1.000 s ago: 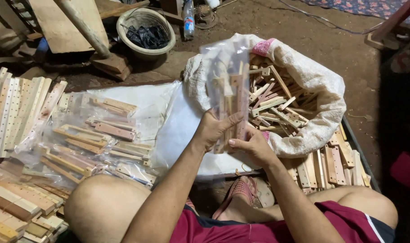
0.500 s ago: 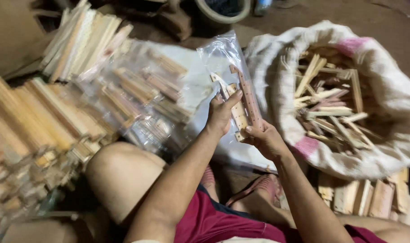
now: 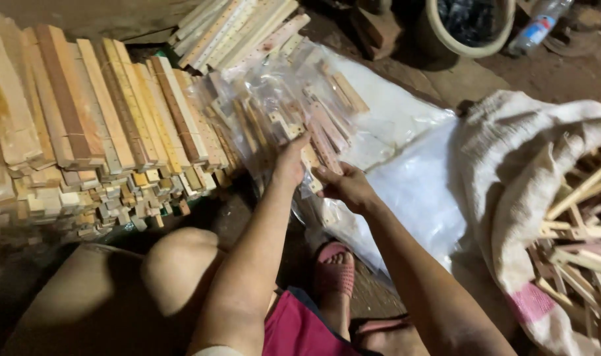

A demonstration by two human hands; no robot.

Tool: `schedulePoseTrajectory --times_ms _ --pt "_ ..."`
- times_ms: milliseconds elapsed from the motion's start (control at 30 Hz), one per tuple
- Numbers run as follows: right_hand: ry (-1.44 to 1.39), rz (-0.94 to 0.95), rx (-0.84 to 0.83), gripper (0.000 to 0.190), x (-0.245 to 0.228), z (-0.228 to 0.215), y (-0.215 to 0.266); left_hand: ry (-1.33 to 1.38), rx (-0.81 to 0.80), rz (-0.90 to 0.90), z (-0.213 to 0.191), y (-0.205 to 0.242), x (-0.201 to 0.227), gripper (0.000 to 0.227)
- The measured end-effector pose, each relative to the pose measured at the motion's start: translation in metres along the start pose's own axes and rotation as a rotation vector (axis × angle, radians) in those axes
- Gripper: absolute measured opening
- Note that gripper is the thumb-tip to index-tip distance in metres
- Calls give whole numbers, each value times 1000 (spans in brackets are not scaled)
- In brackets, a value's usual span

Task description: The person places small wooden components from a large sack into clear plastic bags by hand.

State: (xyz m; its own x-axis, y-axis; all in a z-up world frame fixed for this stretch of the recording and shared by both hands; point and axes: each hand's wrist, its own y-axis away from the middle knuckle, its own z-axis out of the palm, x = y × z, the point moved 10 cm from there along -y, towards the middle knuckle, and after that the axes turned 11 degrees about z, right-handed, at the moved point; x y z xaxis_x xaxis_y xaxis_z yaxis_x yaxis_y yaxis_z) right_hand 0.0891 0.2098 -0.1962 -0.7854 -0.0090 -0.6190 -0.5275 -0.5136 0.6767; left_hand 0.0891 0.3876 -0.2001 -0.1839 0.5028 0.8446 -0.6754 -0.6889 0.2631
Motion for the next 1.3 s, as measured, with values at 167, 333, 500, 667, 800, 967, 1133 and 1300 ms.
schedulePoseTrajectory --times_ms 167,333,500,667,800,967,1133,1300 --pt "52 -24 -12 62 -33 61 -43 -79 60 52 -34 -67 33 66" --pt "299 -106 31 71 -44 85 -74 -911 230 305 -54 -58 88 83" --pt "461 -163 198 72 -55 55 -54 -1249 423 978 -14 -12 125 30" --pt "454 -531 312 63 -110 49 69 -674 -9 411 56 26 62 41" --pt "787 -635 341 52 -89 21 106 -123 -269 -422 109 96 -34 71" --pt "708 -504 968 36 -8 -169 123 -329 -494 -385 138 101 -68 80" --pt "630 80 1313 96 76 -295 157 -770 -503 -275 116 96 -138 51" --pt "721 125 1190 43 101 -314 143 -897 -542 -283 120 113 -170 48"
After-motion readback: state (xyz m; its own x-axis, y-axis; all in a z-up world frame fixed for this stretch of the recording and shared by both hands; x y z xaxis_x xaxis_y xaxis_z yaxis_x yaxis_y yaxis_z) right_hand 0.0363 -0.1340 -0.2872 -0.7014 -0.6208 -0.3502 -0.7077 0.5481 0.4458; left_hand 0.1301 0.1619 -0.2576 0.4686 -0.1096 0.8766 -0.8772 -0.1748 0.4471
